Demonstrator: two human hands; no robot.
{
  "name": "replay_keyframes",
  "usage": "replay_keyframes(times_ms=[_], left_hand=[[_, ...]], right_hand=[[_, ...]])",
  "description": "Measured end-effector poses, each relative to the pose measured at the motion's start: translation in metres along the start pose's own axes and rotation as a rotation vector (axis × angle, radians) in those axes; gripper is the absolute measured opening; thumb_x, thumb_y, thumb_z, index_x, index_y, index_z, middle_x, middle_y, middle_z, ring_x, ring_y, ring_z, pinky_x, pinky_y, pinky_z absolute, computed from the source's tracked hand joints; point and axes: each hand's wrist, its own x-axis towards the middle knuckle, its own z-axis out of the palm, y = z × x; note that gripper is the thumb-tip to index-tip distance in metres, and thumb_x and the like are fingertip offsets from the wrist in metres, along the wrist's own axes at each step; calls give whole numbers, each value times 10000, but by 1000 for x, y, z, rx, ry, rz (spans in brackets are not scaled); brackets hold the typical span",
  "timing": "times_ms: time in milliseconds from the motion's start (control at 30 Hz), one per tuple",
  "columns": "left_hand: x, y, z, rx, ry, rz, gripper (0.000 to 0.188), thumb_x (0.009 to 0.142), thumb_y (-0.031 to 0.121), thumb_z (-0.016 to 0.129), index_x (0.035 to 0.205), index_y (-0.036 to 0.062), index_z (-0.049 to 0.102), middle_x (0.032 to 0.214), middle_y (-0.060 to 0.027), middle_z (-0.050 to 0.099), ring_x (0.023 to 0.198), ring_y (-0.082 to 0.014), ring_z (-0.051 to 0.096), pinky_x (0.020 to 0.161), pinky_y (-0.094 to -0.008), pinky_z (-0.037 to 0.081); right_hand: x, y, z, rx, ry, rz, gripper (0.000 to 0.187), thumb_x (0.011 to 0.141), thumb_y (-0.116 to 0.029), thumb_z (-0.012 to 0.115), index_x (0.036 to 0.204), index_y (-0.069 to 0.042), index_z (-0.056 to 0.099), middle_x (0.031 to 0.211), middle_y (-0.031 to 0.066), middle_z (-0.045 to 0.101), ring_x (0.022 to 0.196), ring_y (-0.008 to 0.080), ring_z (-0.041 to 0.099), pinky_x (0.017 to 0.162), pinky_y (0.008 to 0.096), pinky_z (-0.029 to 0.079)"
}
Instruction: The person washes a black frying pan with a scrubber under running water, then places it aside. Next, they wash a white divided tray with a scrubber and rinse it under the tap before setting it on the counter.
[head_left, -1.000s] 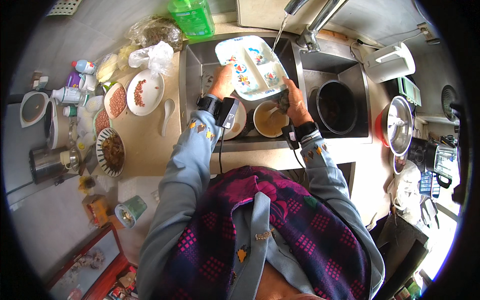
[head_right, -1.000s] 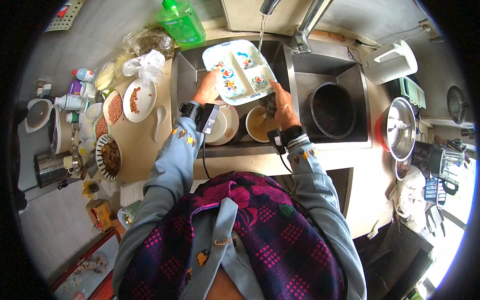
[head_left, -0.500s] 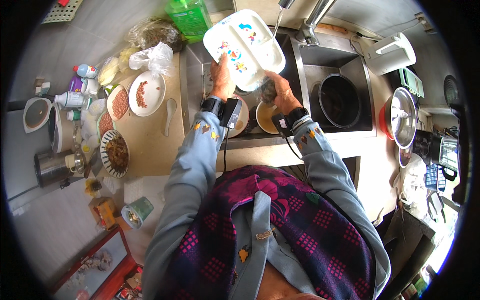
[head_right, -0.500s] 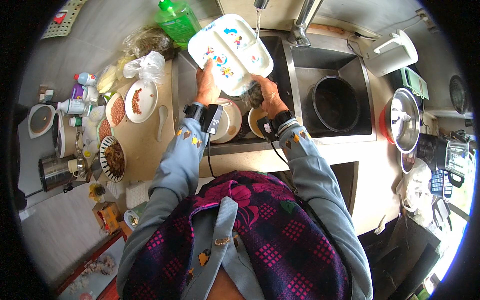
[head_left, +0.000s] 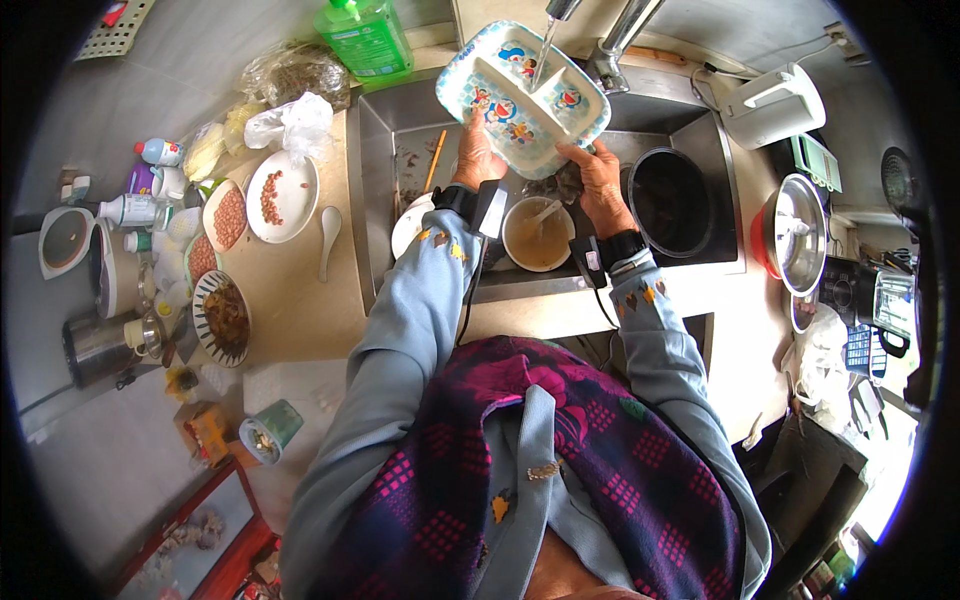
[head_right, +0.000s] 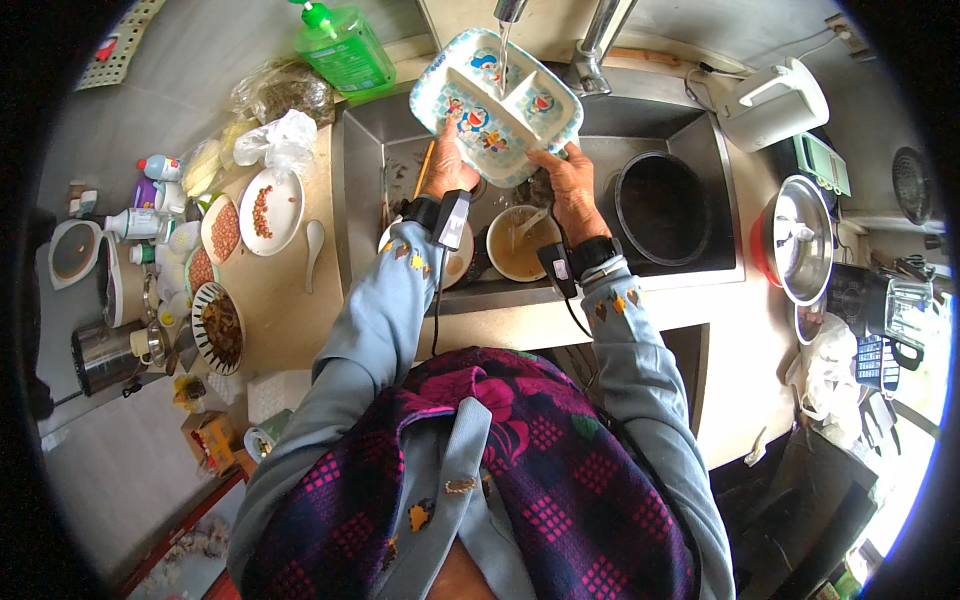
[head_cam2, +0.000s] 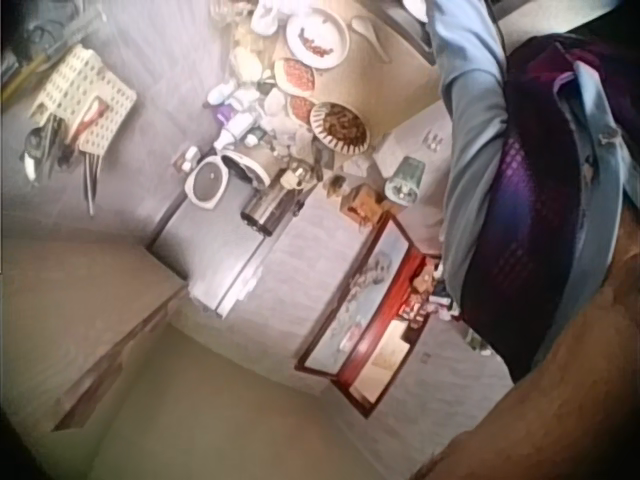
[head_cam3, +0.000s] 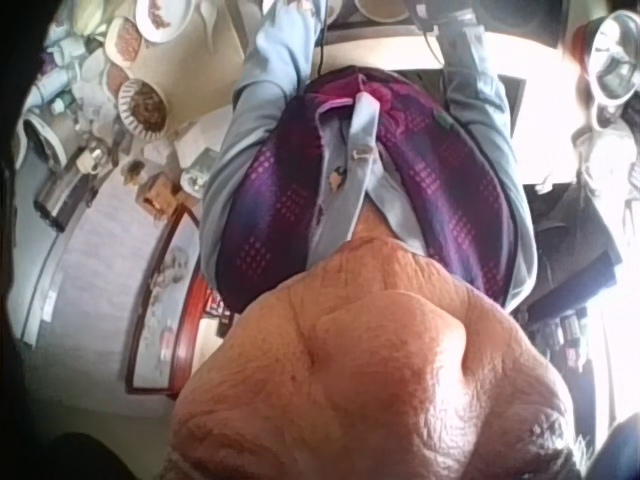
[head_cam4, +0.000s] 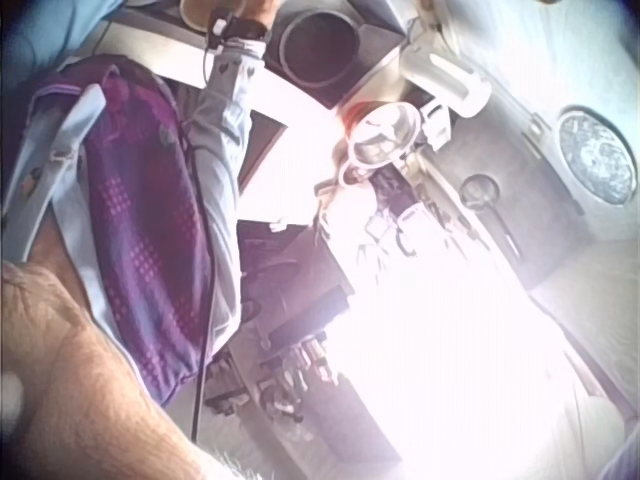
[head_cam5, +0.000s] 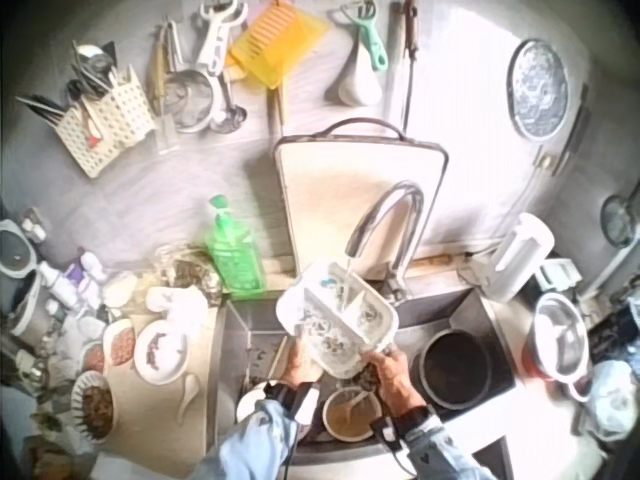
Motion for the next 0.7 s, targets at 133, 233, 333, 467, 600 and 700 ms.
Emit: replay_keyframes(times_ms=[133, 233, 333, 467, 600, 700], left_hand=[[6, -15, 7, 2, 35, -93, 488, 979, 431, 418, 1353, 118, 432, 1317, -98, 535, 1183, -310, 522, 1012, -511, 397], [10, -26, 3, 5, 46, -131, 486, 982, 429, 399, 1359, 124, 426, 1335, -92, 522, 1218, -311, 497, 1026, -516, 383], [13, -34, -6, 14, 76, -197, 483, 977, 421, 408, 1357, 124, 430, 1354, -86, 506, 1248, -308, 473, 1037, -507, 376], [18, -36, -13, -24, 50, -240, 458, 953, 366, 437, 1332, 108, 453, 1332, -102, 519, 1225, -300, 494, 1029, -501, 388], [7, -10, -19, 78, 49, -205, 452, 894, 277, 519, 1305, 96, 471, 1279, -109, 553, 1165, -294, 538, 987, -500, 427], [-9, 27, -27, 334, 35, -314, 409, 843, 167, 610, 1236, 106, 512, 1160, -83, 616, 992, -242, 621, 778, -424, 533]], right_hand=[[-3, -10, -4, -104, 46, -106, 368, 714, -7, 690, 1076, 30, 631, 945, 87, 668, 805, 155, 624, 759, 291, 502], [-6, -15, -5, -174, 61, -137, 343, 717, -22, 679, 1053, 37, 640, 924, 92, 672, 778, 157, 621, 734, 286, 503], [-10, -19, -3, -255, 76, -169, 319, 723, -27, 669, 1032, 48, 646, 914, 101, 675, 770, 160, 620, 727, 281, 502], [-10, -19, 0, -190, 19, -158, 289, 724, -28, 662, 998, 63, 655, 908, 108, 677, 769, 164, 618, 725, 279, 499], [8, -9, 2, -217, 116, -79, 236, 742, -57, 678, 961, 31, 659, 826, 65, 666, 672, 150, 609, 626, 278, 503], [24, 5, 0, -154, 106, -41, 268, 726, -39, 681, 981, 40, 655, 854, 79, 667, 696, 159, 612, 651, 284, 501]])
